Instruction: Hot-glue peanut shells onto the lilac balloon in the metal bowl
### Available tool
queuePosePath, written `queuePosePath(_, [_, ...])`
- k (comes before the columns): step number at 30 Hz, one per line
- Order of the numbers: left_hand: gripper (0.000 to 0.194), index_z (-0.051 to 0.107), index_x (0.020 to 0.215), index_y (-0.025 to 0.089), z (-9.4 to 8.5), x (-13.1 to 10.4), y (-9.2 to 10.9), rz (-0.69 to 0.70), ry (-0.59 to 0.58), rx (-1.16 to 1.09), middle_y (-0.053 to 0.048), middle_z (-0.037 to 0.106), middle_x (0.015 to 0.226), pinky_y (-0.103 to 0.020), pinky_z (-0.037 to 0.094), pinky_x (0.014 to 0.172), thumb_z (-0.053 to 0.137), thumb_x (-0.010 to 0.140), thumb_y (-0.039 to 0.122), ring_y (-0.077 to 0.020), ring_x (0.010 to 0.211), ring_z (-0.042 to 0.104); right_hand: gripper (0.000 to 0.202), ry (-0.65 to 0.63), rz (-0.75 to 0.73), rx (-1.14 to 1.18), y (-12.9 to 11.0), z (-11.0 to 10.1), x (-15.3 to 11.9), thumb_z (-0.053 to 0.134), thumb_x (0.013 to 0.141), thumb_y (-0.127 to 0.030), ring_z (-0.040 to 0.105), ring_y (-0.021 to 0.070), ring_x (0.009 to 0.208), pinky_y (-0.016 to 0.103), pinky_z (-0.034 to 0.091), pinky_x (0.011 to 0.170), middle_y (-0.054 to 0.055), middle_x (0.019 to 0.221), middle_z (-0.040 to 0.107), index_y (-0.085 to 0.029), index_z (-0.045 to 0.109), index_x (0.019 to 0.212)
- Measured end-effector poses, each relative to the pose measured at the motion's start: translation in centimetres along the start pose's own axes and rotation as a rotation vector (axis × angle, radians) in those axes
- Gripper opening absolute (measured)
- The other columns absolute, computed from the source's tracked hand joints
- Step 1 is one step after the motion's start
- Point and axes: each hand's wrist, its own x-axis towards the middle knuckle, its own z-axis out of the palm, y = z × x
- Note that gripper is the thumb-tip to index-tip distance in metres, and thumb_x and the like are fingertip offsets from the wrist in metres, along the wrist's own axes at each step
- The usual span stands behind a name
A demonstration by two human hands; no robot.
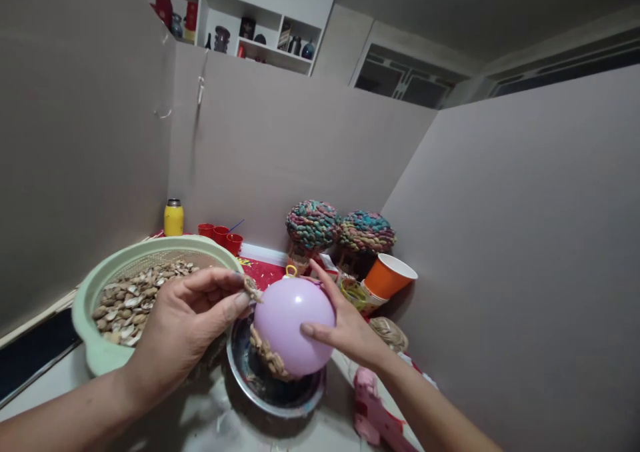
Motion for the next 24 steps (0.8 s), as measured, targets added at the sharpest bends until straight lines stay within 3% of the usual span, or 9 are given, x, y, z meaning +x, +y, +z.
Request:
queuePosePath(4, [0.012, 0.079, 0.078, 0.023, 0.0, 0.2, -1.0, -0.019, 0.028, 0.112, -0.001, 0.077, 0.073, -0.014, 0.058, 0.058, 0.082, 0.067, 0.023, -0.0136, 0.062, 0.072, 0.110, 0.037, 0.049, 0.428, 2.1, -1.4, -0.1, 0.078, 0.068, -0.055, 0.053, 0.0349, 0.123, 0.051, 0.043, 0.100, 0.013, 0.150, 0.040, -0.032, 0.013, 0.154])
queuePosePath(8, [0.013, 0.079, 0.076, 0.026, 0.1, 0.0, -1.2, -0.022, 0.055, 0.174, -0.001, 0.079, 0.075, -0.015, 0.059, 0.059, 0.084, 0.064, 0.024, -0.0174, 0.066, 0.075, 0.103, 0.011, 0.078, 0.811, 2.5, -1.5, -0.7, 0.080, 0.066, -0.050, 0.053, 0.0334, 0.124, 0.050, 0.041, 0.103, 0.009, 0.149, 0.044, -0.035, 0.023, 0.151])
queuePosePath(18, [0.019, 0.080, 0.067, 0.026, 0.7, -0.1, -0.5, -0.061, 0.079, 0.150, -0.004, 0.079, 0.066, -0.018, 0.059, 0.051, 0.090, 0.050, 0.028, -0.0224, 0.057, 0.075, 0.085, -0.055, 0.178, 1.087, 3.2, -0.5, -0.7, 0.078, 0.072, -0.047, 0.056, 0.0311, 0.124, 0.049, 0.035, 0.109, 0.008, 0.141, 0.056, -0.032, 0.038, 0.145])
queuePosePath(24, [0.021, 0.080, 0.070, 0.026, 0.3, -0.4, -1.7, -0.168, 0.083, 0.160, -0.005, 0.080, 0.073, -0.025, 0.063, 0.055, 0.090, 0.054, 0.035, -0.0255, 0.062, 0.076, 0.069, 0.081, 0.297, 1.225, 3.0, 0.0, 0.1, 0.078, 0.073, -0.042, 0.059, 0.0274, 0.121, 0.044, 0.039, 0.108, 0.005, 0.129, 0.067, -0.027, 0.051, 0.135])
